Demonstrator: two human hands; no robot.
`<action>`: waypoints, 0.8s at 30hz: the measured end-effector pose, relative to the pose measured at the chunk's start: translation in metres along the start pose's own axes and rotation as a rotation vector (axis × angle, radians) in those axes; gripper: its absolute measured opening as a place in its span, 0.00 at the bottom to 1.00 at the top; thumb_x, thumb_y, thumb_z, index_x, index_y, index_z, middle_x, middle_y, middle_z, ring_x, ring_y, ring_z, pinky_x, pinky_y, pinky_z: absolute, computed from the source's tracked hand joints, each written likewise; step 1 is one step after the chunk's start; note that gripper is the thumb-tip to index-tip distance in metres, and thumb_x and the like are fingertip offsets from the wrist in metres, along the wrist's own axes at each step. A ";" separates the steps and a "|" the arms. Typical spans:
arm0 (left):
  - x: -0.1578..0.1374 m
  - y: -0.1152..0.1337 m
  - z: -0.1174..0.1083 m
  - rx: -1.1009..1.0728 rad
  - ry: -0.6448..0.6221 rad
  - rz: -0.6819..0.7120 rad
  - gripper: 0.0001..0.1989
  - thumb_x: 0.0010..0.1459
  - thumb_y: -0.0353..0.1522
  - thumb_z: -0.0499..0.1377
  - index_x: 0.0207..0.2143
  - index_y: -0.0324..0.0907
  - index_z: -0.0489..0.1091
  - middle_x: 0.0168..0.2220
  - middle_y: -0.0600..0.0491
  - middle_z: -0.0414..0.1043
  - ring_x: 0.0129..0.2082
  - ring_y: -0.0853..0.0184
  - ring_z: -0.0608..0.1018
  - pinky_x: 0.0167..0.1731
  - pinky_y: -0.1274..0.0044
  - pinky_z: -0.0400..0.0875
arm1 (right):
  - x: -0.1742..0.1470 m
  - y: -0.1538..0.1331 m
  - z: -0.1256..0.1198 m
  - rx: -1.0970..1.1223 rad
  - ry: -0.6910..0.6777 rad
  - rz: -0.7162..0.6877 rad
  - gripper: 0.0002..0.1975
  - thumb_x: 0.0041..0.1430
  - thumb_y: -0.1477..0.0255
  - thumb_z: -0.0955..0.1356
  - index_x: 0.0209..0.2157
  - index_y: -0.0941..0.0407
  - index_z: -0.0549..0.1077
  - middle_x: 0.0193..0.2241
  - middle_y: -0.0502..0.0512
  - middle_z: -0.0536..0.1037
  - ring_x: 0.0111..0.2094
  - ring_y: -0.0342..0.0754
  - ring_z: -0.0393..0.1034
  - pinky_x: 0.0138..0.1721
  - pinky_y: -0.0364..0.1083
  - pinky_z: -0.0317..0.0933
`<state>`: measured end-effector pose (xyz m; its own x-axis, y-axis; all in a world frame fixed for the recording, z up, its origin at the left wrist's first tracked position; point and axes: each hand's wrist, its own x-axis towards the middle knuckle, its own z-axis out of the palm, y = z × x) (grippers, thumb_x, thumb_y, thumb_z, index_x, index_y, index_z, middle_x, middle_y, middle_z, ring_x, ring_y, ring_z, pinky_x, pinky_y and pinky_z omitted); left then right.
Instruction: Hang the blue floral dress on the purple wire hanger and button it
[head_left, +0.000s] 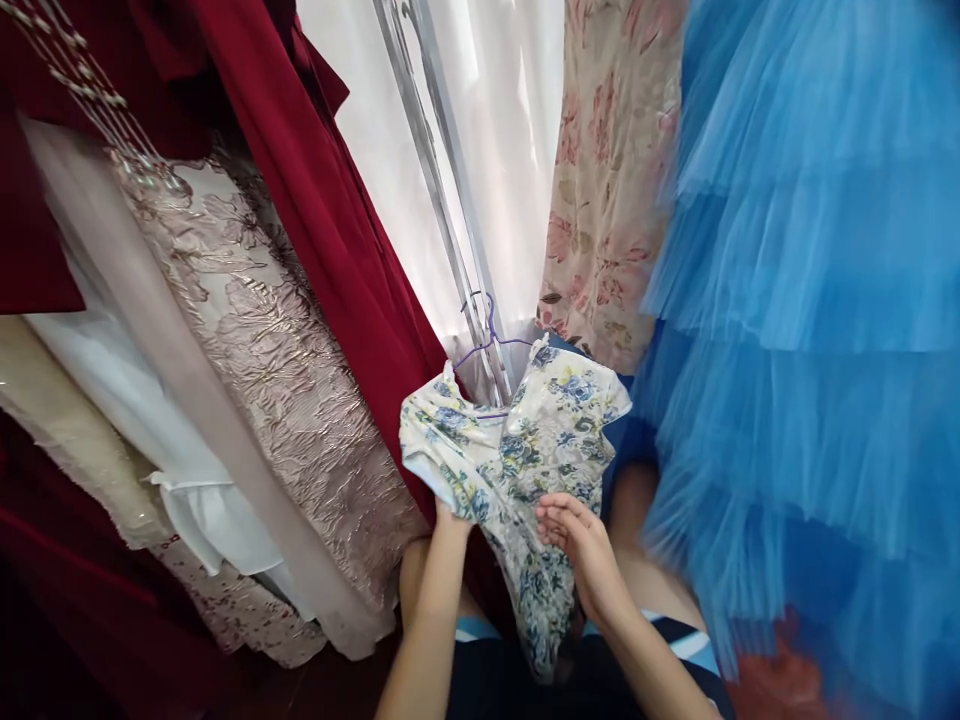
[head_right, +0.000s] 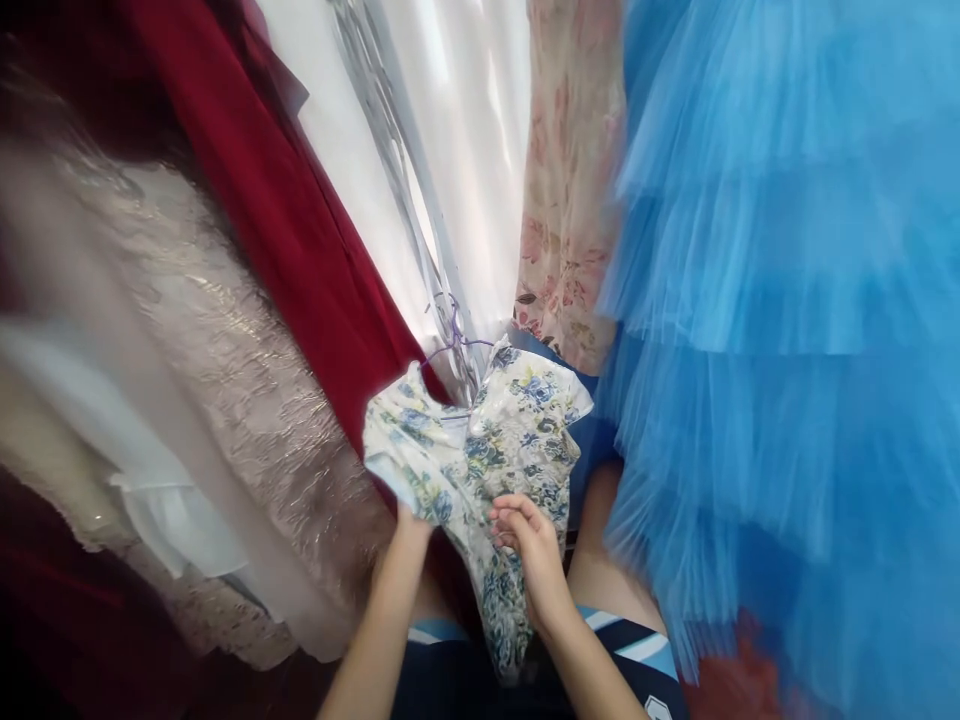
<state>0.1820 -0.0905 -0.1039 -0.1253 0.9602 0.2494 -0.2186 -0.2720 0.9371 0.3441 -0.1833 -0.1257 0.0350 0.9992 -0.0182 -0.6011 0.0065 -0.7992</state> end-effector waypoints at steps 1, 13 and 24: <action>-0.018 -0.017 -0.013 0.023 0.100 0.004 0.32 0.69 0.37 0.33 0.24 0.42 0.71 0.30 0.45 0.79 0.37 0.66 0.80 0.40 0.71 0.75 | 0.008 0.009 -0.004 0.056 0.050 0.072 0.09 0.49 0.68 0.73 0.34 0.55 0.76 0.31 0.52 0.78 0.28 0.45 0.71 0.29 0.42 0.63; -0.185 -0.040 0.055 0.744 -0.236 0.346 0.18 0.52 0.18 0.50 0.40 0.44 0.70 0.45 0.47 0.69 0.47 0.59 0.71 0.50 0.65 0.68 | 0.071 0.065 -0.013 -0.166 0.245 0.224 0.12 0.43 0.73 0.70 0.34 0.56 0.71 0.28 0.51 0.76 0.22 0.43 0.69 0.22 0.42 0.60; -0.182 -0.032 0.076 0.846 -0.440 0.263 0.16 0.47 0.18 0.51 0.37 0.42 0.66 0.44 0.46 0.68 0.49 0.57 0.68 0.50 0.65 0.66 | 0.110 0.086 -0.033 -0.525 0.332 -0.002 0.12 0.40 0.73 0.66 0.32 0.55 0.70 0.28 0.52 0.75 0.30 0.49 0.70 0.31 0.44 0.61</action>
<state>0.2855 -0.2520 -0.1606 0.3374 0.8602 0.3823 0.5495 -0.5097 0.6620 0.3229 -0.0739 -0.2161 0.3329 0.9332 -0.1353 -0.1308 -0.0964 -0.9867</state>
